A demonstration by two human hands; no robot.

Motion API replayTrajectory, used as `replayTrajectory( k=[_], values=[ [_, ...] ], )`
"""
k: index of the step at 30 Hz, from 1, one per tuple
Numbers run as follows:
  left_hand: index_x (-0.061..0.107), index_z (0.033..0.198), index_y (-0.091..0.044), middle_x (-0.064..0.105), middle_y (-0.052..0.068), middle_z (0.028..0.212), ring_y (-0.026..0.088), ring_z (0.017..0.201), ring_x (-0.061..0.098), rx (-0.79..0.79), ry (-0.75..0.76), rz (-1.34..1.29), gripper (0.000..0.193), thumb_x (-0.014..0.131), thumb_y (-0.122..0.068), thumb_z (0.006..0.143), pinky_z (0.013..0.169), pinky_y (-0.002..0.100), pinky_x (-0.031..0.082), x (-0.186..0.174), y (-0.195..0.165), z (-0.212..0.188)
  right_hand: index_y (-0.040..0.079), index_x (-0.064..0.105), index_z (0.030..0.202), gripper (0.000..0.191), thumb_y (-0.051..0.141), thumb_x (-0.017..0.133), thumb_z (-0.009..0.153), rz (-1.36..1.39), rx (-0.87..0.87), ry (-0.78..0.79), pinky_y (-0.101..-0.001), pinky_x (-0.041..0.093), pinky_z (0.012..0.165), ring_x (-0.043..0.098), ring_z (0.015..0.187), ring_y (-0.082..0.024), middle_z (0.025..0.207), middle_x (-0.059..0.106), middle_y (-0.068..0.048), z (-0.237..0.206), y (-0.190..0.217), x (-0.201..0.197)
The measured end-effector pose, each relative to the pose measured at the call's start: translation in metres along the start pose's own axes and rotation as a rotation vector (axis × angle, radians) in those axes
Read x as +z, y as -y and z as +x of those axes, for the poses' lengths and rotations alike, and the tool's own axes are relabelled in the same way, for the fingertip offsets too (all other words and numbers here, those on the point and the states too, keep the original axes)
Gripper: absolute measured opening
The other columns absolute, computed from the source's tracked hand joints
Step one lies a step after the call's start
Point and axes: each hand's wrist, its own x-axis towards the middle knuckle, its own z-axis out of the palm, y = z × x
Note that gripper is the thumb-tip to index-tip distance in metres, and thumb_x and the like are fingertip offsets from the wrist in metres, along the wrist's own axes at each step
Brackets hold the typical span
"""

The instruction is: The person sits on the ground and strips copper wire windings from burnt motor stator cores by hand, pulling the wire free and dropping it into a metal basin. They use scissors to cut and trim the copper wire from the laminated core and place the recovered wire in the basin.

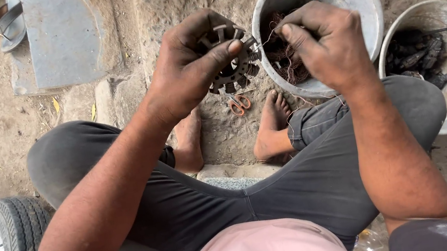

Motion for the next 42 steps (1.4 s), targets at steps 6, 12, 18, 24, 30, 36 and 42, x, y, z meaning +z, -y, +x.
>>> replayTrajectory(
  k=[6, 12, 18, 24, 30, 36, 42],
  values=[
    [0.064, 0.114, -0.005, 0.073, 0.007, 0.099, 0.013, 0.093, 0.074, 0.016, -0.016, -0.048, 0.019, 0.071, -0.02, 0.106, 0.081, 0.03, 0.066, 0.001, -0.003, -0.001, -0.001, 0.07, 0.12, 0.022, -0.001, 0.066, 0.098, -0.1, -0.514, -0.108, -0.0436, 0.063, 0.096, 0.075, 0.106, -0.031, 0.117, 0.073, -0.017, -0.017, 0.019, 0.014],
    [0.065, 0.114, -0.004, 0.071, 0.008, 0.097, 0.014, 0.09, 0.074, 0.038, 0.032, 0.024, 0.019, 0.071, -0.02, 0.105, 0.078, 0.031, 0.066, 0.002, -0.001, -0.001, 0.001, 0.073, 0.113, 0.009, -0.004, 0.068, 0.107, -0.004, -0.46, -0.097, -0.0294, 0.063, 0.079, 0.076, 0.093, -0.021, 0.102, 0.075, -0.012, -0.012, 0.004, 0.024],
    [0.06, 0.117, -0.006, 0.073, 0.007, 0.099, 0.014, 0.092, 0.078, -0.02, -0.112, -0.042, 0.018, 0.067, -0.017, 0.104, 0.079, 0.035, 0.072, -0.001, 0.002, 0.004, 0.003, 0.077, 0.099, 0.012, 0.0, 0.066, 0.104, -0.042, -0.317, 0.029, -0.0262, 0.053, 0.051, 0.069, 0.068, -0.014, 0.085, 0.075, -0.011, -0.011, 0.002, 0.022],
    [0.059, 0.116, -0.003, 0.072, 0.011, 0.107, 0.019, 0.103, 0.077, 0.216, -0.022, 0.151, 0.017, 0.069, -0.013, 0.107, 0.089, 0.034, 0.069, 0.006, 0.002, -0.001, 0.002, 0.076, 0.098, 0.018, 0.004, 0.06, 0.105, 0.01, -0.191, -0.1, -0.0277, 0.047, 0.051, 0.06, 0.059, -0.014, 0.077, 0.07, -0.01, -0.011, -0.007, 0.017],
    [0.061, 0.116, -0.004, 0.073, 0.009, 0.102, 0.017, 0.093, 0.078, 0.071, -0.157, -0.095, 0.015, 0.068, -0.014, 0.108, 0.08, 0.033, 0.073, -0.006, 0.005, 0.001, 0.004, 0.075, 0.1, 0.018, 0.005, 0.057, 0.103, -0.01, -0.348, 0.1, -0.0245, 0.054, 0.056, 0.068, 0.072, -0.012, 0.091, 0.073, -0.009, -0.012, -0.015, 0.003],
    [0.061, 0.112, -0.004, 0.071, 0.006, 0.1, 0.013, 0.09, 0.077, 0.11, -0.058, 0.116, 0.014, 0.067, -0.016, 0.108, 0.079, 0.03, 0.07, 0.003, 0.002, 0.001, 0.001, 0.075, 0.104, 0.016, 0.006, 0.06, 0.103, 0.181, 0.138, -0.059, -0.0292, 0.052, 0.059, 0.065, 0.067, -0.021, 0.082, 0.07, -0.015, -0.008, -0.006, -0.002],
    [0.063, 0.115, -0.006, 0.072, 0.006, 0.097, 0.012, 0.089, 0.074, 0.065, -0.015, -0.032, 0.017, 0.072, -0.018, 0.106, 0.078, 0.028, 0.067, 0.0, -0.002, -0.004, -0.012, 0.072, 0.111, 0.032, -0.002, 0.071, 0.081, -0.419, -0.494, -0.213, -0.0421, 0.059, 0.094, 0.069, 0.11, -0.033, 0.115, 0.073, -0.025, -0.006, 0.02, 0.005]
  ],
)
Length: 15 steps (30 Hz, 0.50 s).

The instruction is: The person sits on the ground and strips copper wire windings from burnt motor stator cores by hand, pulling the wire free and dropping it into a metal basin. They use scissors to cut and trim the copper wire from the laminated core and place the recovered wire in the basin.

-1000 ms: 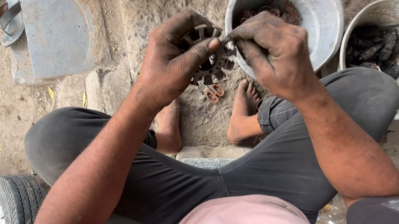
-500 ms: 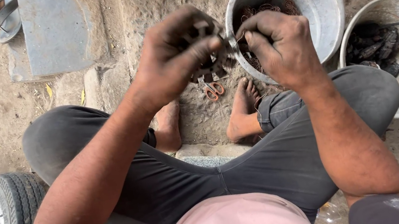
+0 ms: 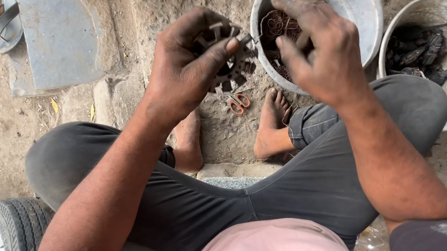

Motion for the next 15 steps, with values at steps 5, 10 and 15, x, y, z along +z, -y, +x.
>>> replayTrajectory(
  k=[5, 10, 15],
  values=[
    [0.065, 0.118, -0.006, 0.074, 0.005, 0.1, 0.012, 0.094, 0.075, -0.07, -0.054, -0.068, 0.019, 0.072, -0.018, 0.106, 0.084, 0.03, 0.067, 0.0, 0.003, 0.002, 0.0, 0.073, 0.114, 0.013, -0.002, 0.069, 0.101, 0.399, 0.083, 0.085, -0.0313, 0.063, 0.08, 0.073, 0.099, -0.024, 0.108, 0.074, -0.015, -0.007, 0.009, 0.005],
    [0.063, 0.115, -0.006, 0.074, 0.006, 0.103, 0.013, 0.098, 0.075, -0.009, -0.117, 0.149, 0.016, 0.071, -0.017, 0.106, 0.087, 0.032, 0.069, 0.003, 0.004, 0.003, 0.003, 0.072, 0.104, 0.007, 0.0, 0.067, 0.104, 0.4, 0.058, 0.033, -0.0274, 0.059, 0.065, 0.071, 0.08, -0.017, 0.091, 0.072, -0.008, -0.016, -0.012, 0.011],
    [0.061, 0.117, -0.004, 0.072, 0.009, 0.103, 0.019, 0.096, 0.077, 0.061, -0.005, 0.027, 0.015, 0.069, -0.013, 0.108, 0.084, 0.034, 0.071, 0.002, 0.006, 0.001, 0.002, 0.073, 0.097, 0.015, 0.006, 0.066, 0.108, 0.405, 0.216, 0.086, -0.029, 0.055, 0.069, 0.069, 0.077, -0.014, 0.087, 0.072, -0.008, -0.021, -0.017, 0.016]
  ],
)
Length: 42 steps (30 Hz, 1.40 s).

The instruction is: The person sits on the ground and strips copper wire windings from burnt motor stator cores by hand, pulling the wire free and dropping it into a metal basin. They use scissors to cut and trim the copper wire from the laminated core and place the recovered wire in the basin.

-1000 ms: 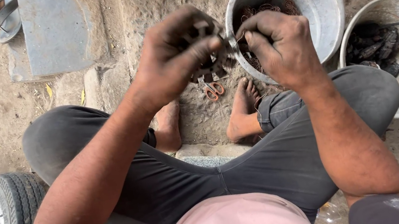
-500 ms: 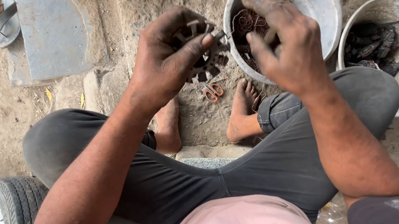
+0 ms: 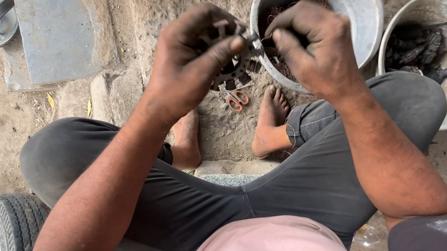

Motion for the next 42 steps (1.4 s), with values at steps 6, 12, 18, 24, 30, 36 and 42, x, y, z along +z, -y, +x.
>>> replayTrajectory(
  k=[6, 12, 18, 24, 30, 36, 42],
  values=[
    [0.058, 0.118, -0.005, 0.074, 0.006, 0.105, 0.015, 0.097, 0.081, -0.055, -0.078, 0.096, 0.012, 0.061, -0.012, 0.11, 0.084, 0.031, 0.068, -0.002, 0.0, 0.005, 0.002, 0.071, 0.09, 0.012, 0.002, 0.061, 0.097, 0.204, 0.001, -0.019, -0.0278, 0.048, 0.05, 0.059, 0.058, -0.012, 0.077, 0.067, -0.008, 0.001, 0.0, -0.017],
    [0.061, 0.115, -0.004, 0.071, 0.008, 0.1, 0.016, 0.096, 0.077, -0.014, 0.044, -0.077, 0.013, 0.068, -0.013, 0.107, 0.085, 0.032, 0.073, 0.003, -0.003, 0.001, 0.001, 0.076, 0.098, 0.008, 0.002, 0.07, 0.104, -0.042, 0.123, -0.007, -0.0301, 0.058, 0.076, 0.074, 0.088, -0.018, 0.094, 0.077, -0.009, 0.01, 0.004, -0.011],
    [0.063, 0.114, -0.005, 0.073, 0.006, 0.1, 0.013, 0.096, 0.076, -0.056, -0.057, -0.088, 0.013, 0.069, -0.013, 0.107, 0.086, 0.031, 0.069, -0.002, -0.001, 0.001, 0.003, 0.069, 0.122, 0.03, 0.007, 0.07, 0.092, 0.038, 0.198, -0.027, -0.0285, 0.065, 0.067, 0.073, 0.078, -0.02, 0.131, 0.066, -0.015, 0.006, 0.027, -0.002],
    [0.063, 0.114, -0.005, 0.072, 0.006, 0.1, 0.013, 0.093, 0.076, -0.046, -0.107, -0.048, 0.012, 0.069, -0.012, 0.107, 0.083, 0.03, 0.07, 0.001, -0.004, 0.004, 0.002, 0.075, 0.105, 0.007, -0.001, 0.069, 0.103, 0.007, -0.122, 0.038, -0.0281, 0.058, 0.059, 0.069, 0.073, -0.015, 0.088, 0.074, -0.009, 0.006, 0.017, 0.006],
    [0.06, 0.116, -0.003, 0.07, 0.009, 0.099, 0.016, 0.092, 0.075, 0.043, 0.019, 0.093, 0.015, 0.07, -0.012, 0.108, 0.08, 0.031, 0.069, 0.006, -0.004, -0.002, 0.002, 0.073, 0.102, 0.011, 0.001, 0.063, 0.107, 0.027, 0.025, -0.057, -0.0287, 0.051, 0.055, 0.063, 0.07, -0.013, 0.084, 0.069, -0.007, -0.001, 0.006, 0.002],
    [0.061, 0.117, -0.005, 0.072, 0.009, 0.098, 0.017, 0.09, 0.079, -0.091, -0.107, -0.029, 0.016, 0.066, -0.015, 0.107, 0.079, 0.032, 0.074, -0.003, 0.003, 0.004, 0.003, 0.07, 0.094, 0.014, 0.003, 0.059, 0.103, 0.106, -0.068, 0.089, -0.0281, 0.058, 0.074, 0.067, 0.079, -0.011, 0.087, 0.069, -0.005, -0.001, 0.002, -0.008],
    [0.06, 0.115, -0.006, 0.072, 0.008, 0.103, 0.016, 0.096, 0.078, 0.012, -0.014, 0.21, 0.013, 0.068, -0.014, 0.109, 0.086, 0.033, 0.07, 0.006, 0.003, 0.0, 0.001, 0.071, 0.102, 0.012, 0.003, 0.061, 0.107, 0.271, 0.102, -0.058, -0.0224, 0.034, 0.045, 0.048, 0.051, -0.006, 0.066, 0.059, -0.002, -0.001, -0.004, -0.018]
  ],
)
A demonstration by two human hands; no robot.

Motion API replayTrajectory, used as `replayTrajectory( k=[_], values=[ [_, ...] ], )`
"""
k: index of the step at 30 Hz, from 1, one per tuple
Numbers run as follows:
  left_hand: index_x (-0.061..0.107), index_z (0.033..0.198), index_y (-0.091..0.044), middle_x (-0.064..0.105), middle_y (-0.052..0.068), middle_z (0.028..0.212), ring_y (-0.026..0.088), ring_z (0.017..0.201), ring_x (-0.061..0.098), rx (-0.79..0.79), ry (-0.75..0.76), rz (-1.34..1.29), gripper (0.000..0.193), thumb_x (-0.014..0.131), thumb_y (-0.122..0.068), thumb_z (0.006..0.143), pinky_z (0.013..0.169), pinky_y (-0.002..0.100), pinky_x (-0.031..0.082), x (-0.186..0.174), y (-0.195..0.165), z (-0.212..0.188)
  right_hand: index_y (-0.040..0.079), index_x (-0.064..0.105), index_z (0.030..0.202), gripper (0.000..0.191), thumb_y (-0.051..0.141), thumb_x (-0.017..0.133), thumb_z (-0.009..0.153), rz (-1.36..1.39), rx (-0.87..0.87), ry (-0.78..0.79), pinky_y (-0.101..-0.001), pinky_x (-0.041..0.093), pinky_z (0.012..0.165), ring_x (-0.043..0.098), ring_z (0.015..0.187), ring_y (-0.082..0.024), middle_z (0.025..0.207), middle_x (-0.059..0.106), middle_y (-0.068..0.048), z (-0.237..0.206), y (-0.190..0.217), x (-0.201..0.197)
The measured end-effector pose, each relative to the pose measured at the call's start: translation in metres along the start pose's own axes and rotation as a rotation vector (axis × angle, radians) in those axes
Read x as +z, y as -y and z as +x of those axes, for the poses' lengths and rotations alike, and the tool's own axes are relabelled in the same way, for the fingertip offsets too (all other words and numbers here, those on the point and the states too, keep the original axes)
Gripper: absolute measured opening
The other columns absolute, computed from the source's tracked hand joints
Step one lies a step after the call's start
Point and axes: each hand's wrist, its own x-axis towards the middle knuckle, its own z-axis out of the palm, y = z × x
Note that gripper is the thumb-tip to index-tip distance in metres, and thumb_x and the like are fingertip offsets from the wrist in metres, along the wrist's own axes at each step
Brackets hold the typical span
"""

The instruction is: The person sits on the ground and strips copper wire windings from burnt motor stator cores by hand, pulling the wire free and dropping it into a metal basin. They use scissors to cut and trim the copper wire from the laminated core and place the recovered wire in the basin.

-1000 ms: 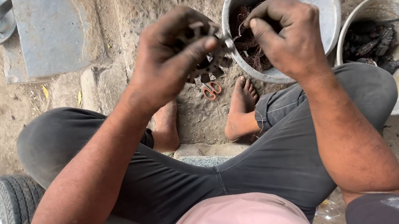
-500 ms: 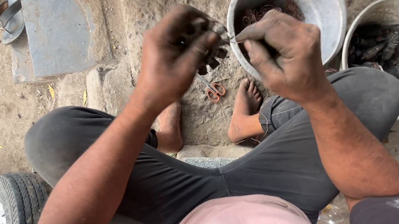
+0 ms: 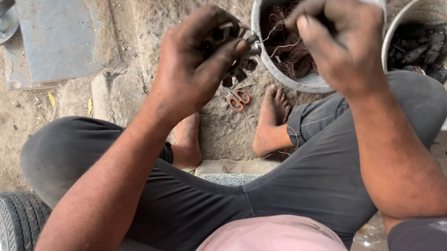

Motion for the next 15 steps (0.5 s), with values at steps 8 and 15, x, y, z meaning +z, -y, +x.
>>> replayTrajectory(
  k=[8, 15],
  values=[
    [0.063, 0.115, -0.005, 0.071, 0.006, 0.098, 0.013, 0.09, 0.076, -0.066, -0.095, -0.26, 0.016, 0.07, -0.018, 0.108, 0.083, 0.033, 0.071, -0.02, -0.004, 0.003, 0.001, 0.073, 0.098, 0.016, -0.003, 0.061, 0.108, -0.136, 0.131, -0.133, -0.0211, 0.041, 0.048, 0.054, 0.057, -0.005, 0.072, 0.063, -0.002, 0.0, -0.013, -0.012],
    [0.064, 0.109, -0.003, 0.075, 0.01, 0.1, 0.016, 0.092, 0.077, -0.117, -0.052, 0.004, 0.014, 0.074, -0.01, 0.102, 0.081, 0.035, 0.066, -0.005, 0.055, 0.003, -0.004, 0.073, 0.104, 0.013, 0.002, 0.065, 0.112, -0.032, 0.039, -0.175, -0.0278, 0.043, 0.062, 0.054, 0.068, -0.011, 0.086, 0.066, -0.007, -0.012, -0.031, -0.036]
  ],
)
